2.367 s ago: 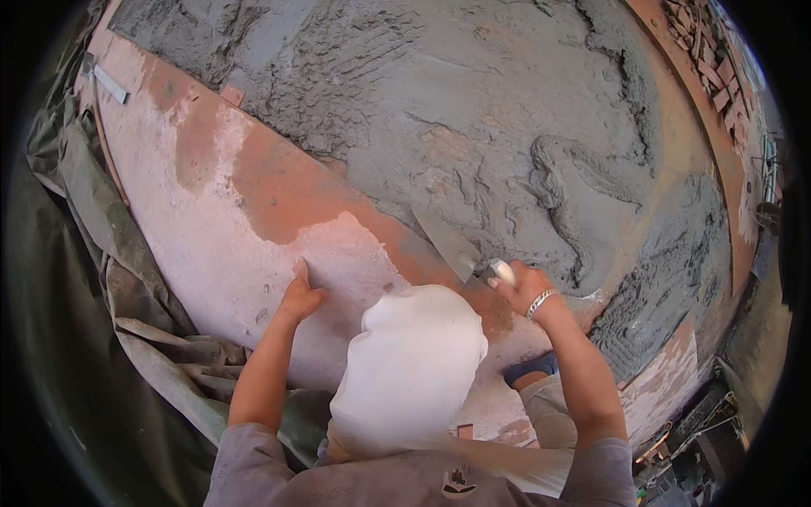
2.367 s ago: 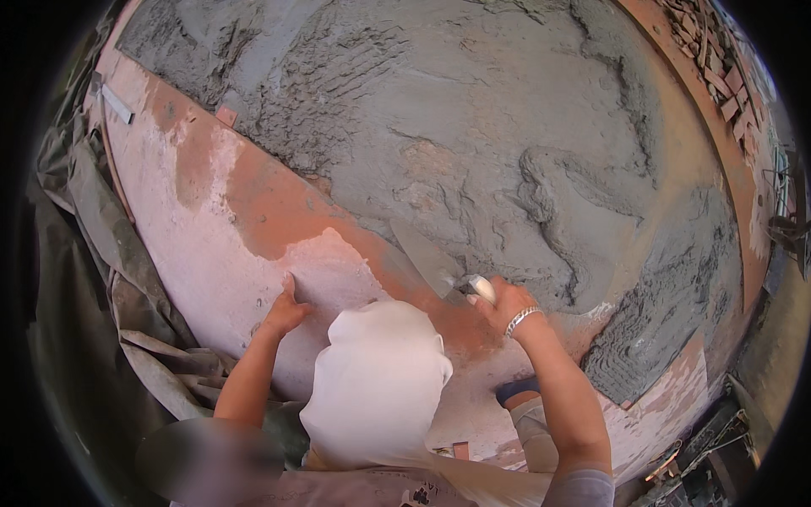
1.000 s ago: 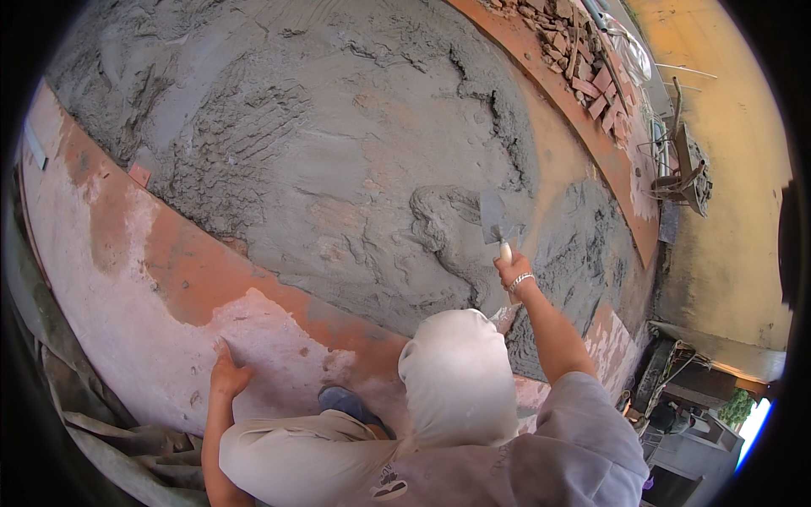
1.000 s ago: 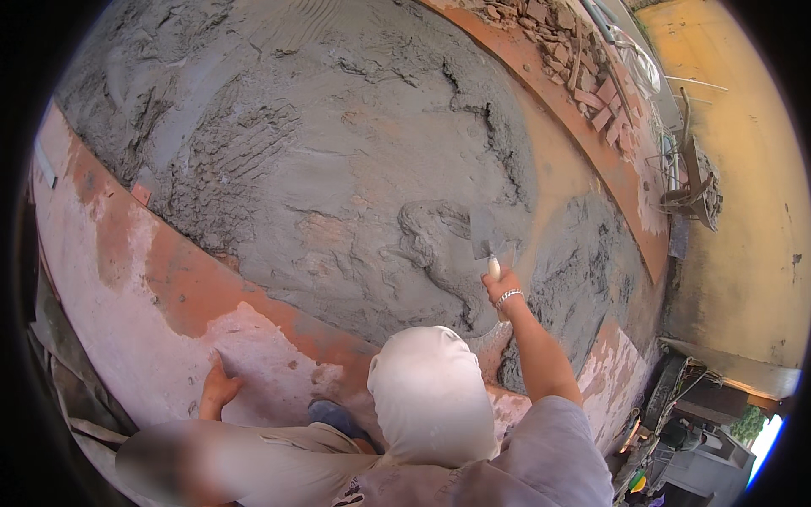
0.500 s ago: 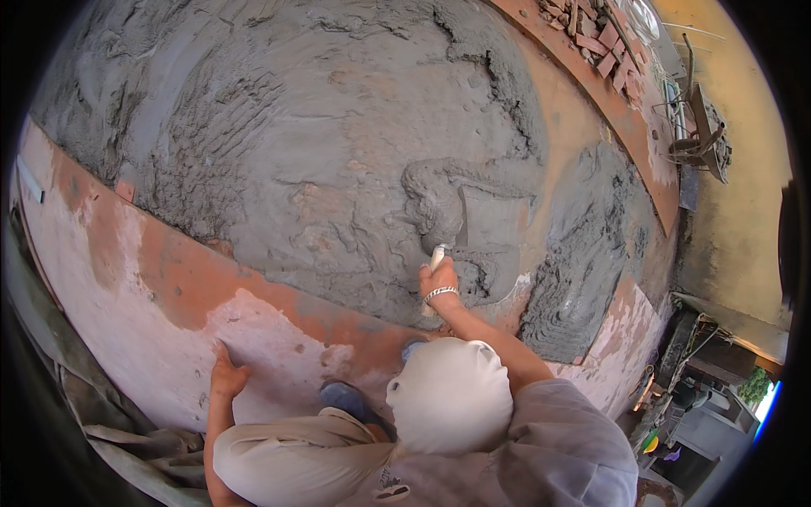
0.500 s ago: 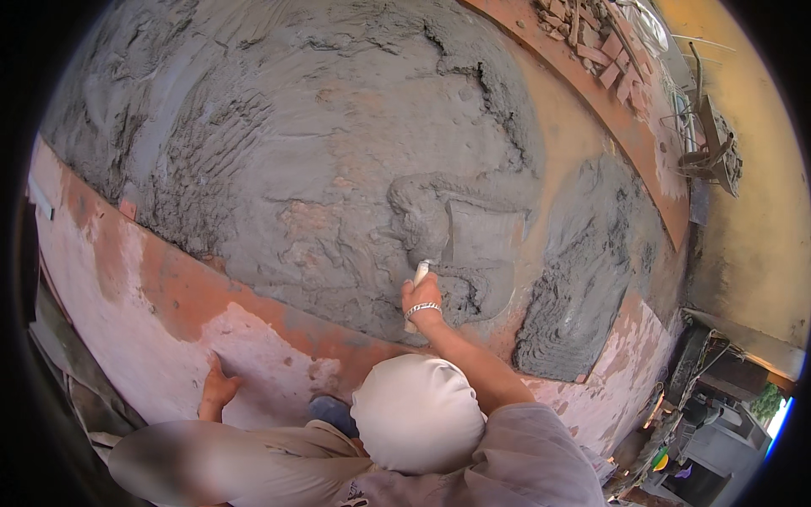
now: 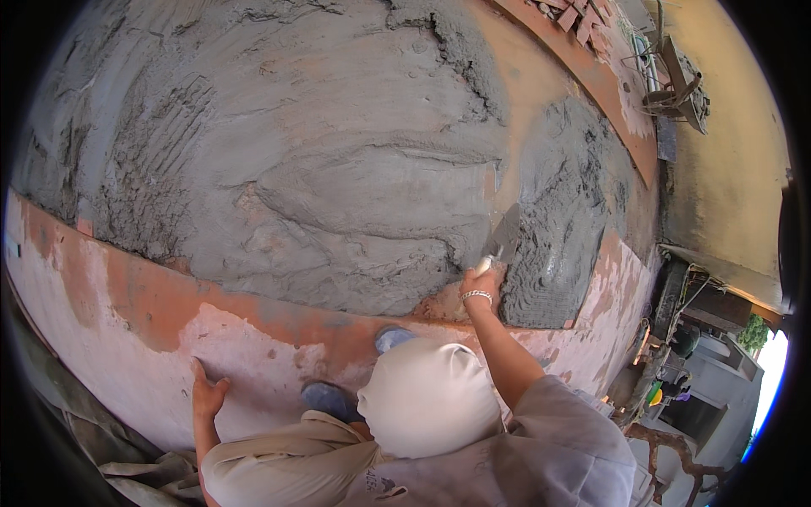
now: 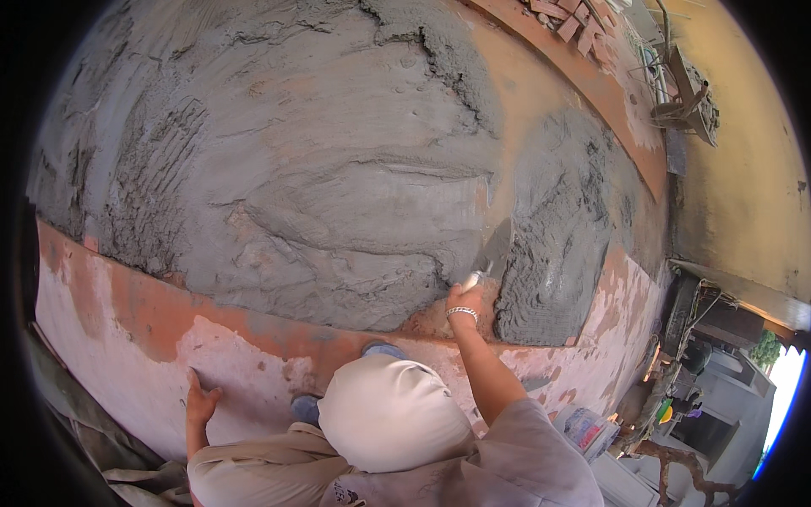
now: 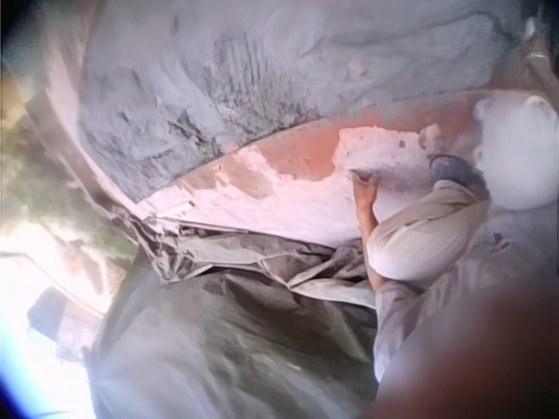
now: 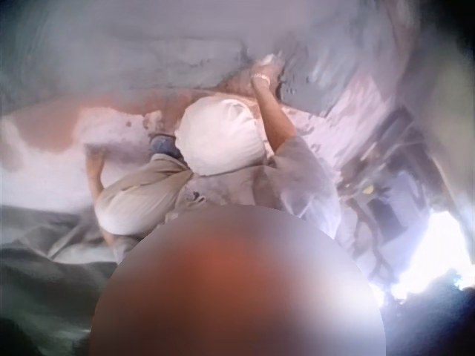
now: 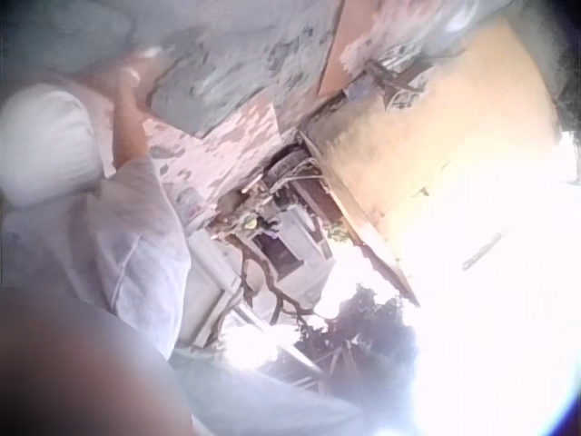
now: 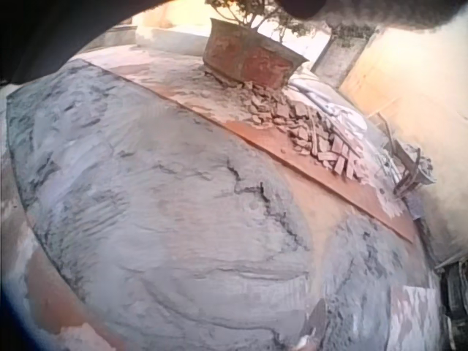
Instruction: The person walks across a tiled patio carrying a metal straight edge and a trowel, then uses a hoe to spread wet cement on the floor. They switch to a trowel to smooth and level the cement surface, working across a rectangular area.
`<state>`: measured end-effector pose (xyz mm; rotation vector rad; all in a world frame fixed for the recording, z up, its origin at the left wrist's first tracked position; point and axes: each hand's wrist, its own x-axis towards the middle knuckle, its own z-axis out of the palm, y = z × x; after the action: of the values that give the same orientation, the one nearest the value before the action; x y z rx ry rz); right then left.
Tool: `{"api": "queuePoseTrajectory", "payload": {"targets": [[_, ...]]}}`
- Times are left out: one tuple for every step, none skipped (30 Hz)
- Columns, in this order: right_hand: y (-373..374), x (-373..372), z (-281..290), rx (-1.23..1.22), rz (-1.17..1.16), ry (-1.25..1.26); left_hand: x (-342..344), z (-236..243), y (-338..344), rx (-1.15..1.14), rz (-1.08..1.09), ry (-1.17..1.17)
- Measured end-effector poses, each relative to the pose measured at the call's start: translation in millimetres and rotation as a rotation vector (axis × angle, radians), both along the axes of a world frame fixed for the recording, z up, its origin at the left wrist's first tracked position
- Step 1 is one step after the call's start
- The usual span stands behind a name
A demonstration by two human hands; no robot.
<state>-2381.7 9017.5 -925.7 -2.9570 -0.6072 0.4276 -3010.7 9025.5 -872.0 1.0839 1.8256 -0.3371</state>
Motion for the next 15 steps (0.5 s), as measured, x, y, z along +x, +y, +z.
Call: {"api": "queuePoseTrajectory", "payload": {"targets": [[-15,14,-11,-0.079,-0.125,-0.091,-2,0,10,-0.017,-0.010,0.011],[-28,21,-23,-0.096,-0.124,0.084,1,1,2,0.029,0.011,0.038],[-38,20,-32,-0.132,-0.184,0.149,1,3,7,-0.032,0.009,0.024],[-44,13,-40,-0.109,-0.036,0.175,2,5,6,-0.035,0.028,0.026],[-46,2,-45,-0.081,0.069,0.126,5,7,6,0.012,0.044,0.030],[-45,-12,-46,-0.089,0.160,0.148,5,8,12,-0.058,0.030,0.052],[-42,-27,-45,0.000,0.132,0.153,8,10,9,-0.073,0.018,0.075],[-36,-43,-41,0.043,0.094,0.234,7,11,18,-0.102,-0.003,0.099],[-29,-57,-35,0.117,0.099,0.291,10,12,13,-0.084,0.007,0.091],[-21,-70,-29,0.132,0.053,0.362,8,13,20,-0.080,0.015,0.090],[-14,-82,-22,0.178,0.052,0.411,9,13,16,-0.081,0.021,0.111],[-7,-93,-17,0.244,0.065,0.471,8,13,20,-0.082,0.029,0.097],[-1,-102,-13,0.205,0.016,0.499,8,13,17,-0.088,0.029,0.100],[5,-110,-10,0.186,0.098,0.506,6,13,19,-0.137,0.003,0.111],[10,-118,-8,0.169,0.176,0.510,6,12,17,-0.083,0.023,0.104]]}}
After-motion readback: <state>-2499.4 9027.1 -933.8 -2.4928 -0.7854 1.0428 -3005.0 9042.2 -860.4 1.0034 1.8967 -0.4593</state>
